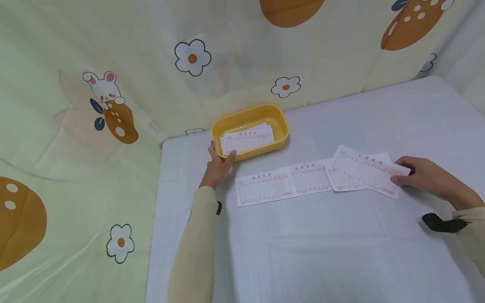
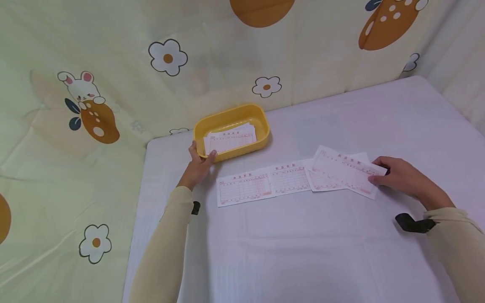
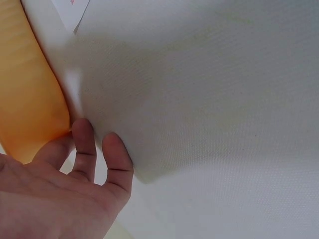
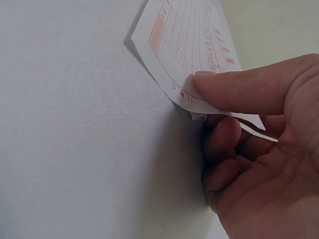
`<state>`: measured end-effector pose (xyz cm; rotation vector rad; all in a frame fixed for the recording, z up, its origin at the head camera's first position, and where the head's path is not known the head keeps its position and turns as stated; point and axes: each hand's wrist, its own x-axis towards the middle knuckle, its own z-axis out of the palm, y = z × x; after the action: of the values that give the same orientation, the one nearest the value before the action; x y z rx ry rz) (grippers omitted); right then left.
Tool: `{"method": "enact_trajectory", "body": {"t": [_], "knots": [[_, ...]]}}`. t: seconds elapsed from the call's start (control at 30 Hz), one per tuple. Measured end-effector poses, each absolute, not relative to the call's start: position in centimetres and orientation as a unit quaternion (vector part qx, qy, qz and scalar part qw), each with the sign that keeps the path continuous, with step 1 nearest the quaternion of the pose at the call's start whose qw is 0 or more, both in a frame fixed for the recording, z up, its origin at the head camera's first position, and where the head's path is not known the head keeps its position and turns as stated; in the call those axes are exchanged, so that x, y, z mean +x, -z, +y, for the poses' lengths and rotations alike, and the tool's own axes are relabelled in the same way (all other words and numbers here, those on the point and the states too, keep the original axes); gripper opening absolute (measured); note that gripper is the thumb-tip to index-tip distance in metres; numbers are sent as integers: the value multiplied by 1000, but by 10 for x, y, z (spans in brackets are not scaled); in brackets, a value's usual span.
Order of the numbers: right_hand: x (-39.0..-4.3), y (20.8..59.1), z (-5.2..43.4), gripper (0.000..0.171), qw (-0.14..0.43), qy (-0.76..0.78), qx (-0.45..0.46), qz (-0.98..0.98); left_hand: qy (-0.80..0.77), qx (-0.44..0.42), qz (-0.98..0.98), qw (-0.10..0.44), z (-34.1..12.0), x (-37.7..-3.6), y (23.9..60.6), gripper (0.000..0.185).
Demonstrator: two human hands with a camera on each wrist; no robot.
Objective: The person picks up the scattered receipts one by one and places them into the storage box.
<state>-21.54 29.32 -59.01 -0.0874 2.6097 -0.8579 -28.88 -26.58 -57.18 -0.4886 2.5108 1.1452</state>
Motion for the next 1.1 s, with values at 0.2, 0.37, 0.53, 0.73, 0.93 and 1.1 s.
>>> {"method": "enact_trajectory", "body": {"t": [0.2, 0.37, 0.53, 0.73, 0.93, 1.1], "knots": [[-212, 595, 296, 55, 183, 326, -14, 927, -406, -175, 880, 170, -265, -288, 569, 105], [-204, 600, 300, 63, 157, 340, 22, 927, -410, -180, 877, 174, -264, -288, 567, 105], [-200, 601, 302, 62, 123, 352, 53, 926, -407, -179, 880, 170, -264, -288, 568, 104], [-197, 598, 299, 55, 87, 375, 65, 921, -403, -176, 883, 165, -264, -289, 570, 104], [-203, 584, 286, 58, 77, 412, 65, 905, -410, -175, 880, 162, -262, -288, 569, 105], [-220, 571, 268, 66, 91, 412, 58, 905, -407, -176, 882, 158, -262, -287, 568, 105]]}}
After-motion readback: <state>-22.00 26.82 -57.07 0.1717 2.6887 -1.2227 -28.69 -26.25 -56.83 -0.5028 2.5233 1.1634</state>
